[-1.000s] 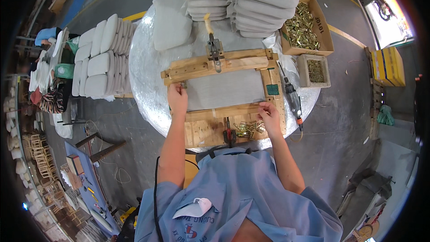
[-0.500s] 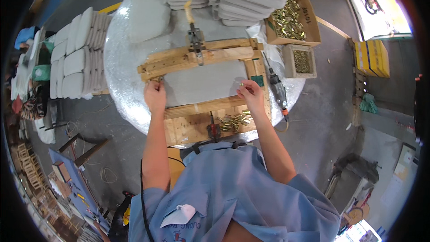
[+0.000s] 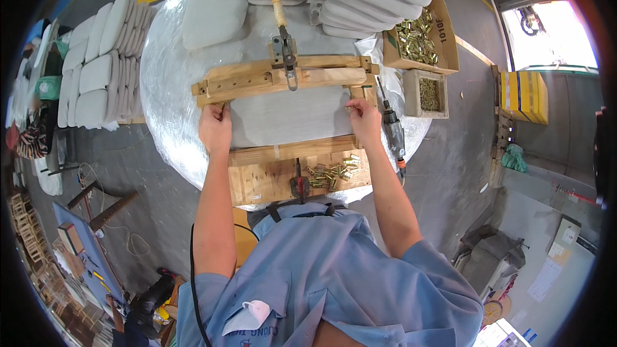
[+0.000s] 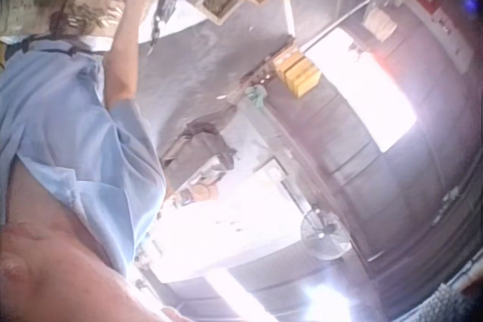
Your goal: The person uses a pneumatic drill to fasten screws into a wooden frame holding a cushion cover. They repeatedly load screws, drill them in, remove the finished cushion, and place it on a stack. The person then places a new cushion cover into the frame and repeats the process.
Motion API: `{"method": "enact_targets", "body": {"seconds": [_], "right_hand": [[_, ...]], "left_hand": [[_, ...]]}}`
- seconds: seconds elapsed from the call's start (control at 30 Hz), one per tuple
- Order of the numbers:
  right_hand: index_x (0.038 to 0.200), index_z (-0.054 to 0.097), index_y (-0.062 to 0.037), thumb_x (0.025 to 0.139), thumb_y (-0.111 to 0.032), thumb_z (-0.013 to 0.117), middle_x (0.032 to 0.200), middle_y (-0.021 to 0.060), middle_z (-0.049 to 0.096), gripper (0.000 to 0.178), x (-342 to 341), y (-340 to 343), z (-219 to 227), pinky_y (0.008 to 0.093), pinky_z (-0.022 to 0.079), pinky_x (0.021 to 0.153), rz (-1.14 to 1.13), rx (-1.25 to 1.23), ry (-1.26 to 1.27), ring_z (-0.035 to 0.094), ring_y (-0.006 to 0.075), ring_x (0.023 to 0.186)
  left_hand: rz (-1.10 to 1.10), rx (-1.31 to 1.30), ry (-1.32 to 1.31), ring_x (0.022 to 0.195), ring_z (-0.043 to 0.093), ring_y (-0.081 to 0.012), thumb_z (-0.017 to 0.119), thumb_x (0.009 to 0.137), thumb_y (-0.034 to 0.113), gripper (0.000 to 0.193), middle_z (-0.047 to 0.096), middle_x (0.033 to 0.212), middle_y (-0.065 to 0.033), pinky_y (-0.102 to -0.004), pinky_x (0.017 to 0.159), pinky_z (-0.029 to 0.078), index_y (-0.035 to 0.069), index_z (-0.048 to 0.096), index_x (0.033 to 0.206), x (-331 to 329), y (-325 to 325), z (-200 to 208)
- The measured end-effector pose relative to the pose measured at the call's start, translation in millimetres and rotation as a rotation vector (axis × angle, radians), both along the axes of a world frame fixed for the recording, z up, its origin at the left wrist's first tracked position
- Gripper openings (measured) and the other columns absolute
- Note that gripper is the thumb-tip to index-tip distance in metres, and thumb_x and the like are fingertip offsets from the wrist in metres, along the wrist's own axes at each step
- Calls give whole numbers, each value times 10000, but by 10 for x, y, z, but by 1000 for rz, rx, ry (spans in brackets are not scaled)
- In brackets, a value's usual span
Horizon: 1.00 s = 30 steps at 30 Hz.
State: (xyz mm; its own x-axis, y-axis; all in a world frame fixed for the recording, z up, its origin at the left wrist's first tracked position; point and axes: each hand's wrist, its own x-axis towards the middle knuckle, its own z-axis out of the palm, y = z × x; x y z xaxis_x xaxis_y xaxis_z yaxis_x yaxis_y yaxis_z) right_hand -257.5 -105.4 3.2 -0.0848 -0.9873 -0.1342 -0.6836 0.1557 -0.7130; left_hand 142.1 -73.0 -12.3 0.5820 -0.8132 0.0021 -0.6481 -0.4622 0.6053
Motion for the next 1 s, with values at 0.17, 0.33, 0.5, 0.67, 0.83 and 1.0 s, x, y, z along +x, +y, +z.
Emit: {"method": "enact_targets", "body": {"seconds": [0.17,0.33,0.5,0.67,0.83,1.0], "right_hand": [[1149,714,-53,896,16,677,1025,156,732,265,6,-226,-89,388,583,762,-13,-224,15,723,260,777],[1176,674,-39,894,2,726,1120,135,694,289,68,-193,-161,372,578,765,-149,-216,-56,708,223,807],[1153,680,-23,895,0,754,1085,121,706,270,151,-70,-167,356,578,748,-146,-247,-62,705,205,803],[1103,701,-17,908,-4,758,1026,131,737,204,87,-173,-344,352,590,778,-247,-227,-65,737,220,846],[1047,704,-17,909,-24,768,1006,138,737,152,111,-237,-393,358,591,773,-250,-245,23,739,233,823],[1047,710,-27,923,-54,771,931,116,755,141,132,-239,-354,358,591,777,-243,-219,-10,740,219,815]], "left_hand": [[8,51,5,815,689,-322,800,916,297,262,715,826,-91,-462,739,533,61,688,899,-7,-35,47],[-42,-16,67,779,690,-307,814,886,283,255,719,817,-97,-438,734,545,59,696,916,25,-16,24],[-79,-79,164,747,676,-274,815,876,228,222,707,801,-94,-406,730,541,50,690,921,69,51,-2],[-101,-104,143,786,684,-313,813,883,195,189,714,828,-104,-437,743,546,60,686,918,147,55,-124],[-60,-31,141,793,681,-319,812,895,197,194,713,834,-101,-443,741,540,59,678,917,130,37,-70],[-81,-94,130,776,679,-314,809,896,195,187,710,821,-102,-435,722,539,58,682,916,123,46,-83]]}}
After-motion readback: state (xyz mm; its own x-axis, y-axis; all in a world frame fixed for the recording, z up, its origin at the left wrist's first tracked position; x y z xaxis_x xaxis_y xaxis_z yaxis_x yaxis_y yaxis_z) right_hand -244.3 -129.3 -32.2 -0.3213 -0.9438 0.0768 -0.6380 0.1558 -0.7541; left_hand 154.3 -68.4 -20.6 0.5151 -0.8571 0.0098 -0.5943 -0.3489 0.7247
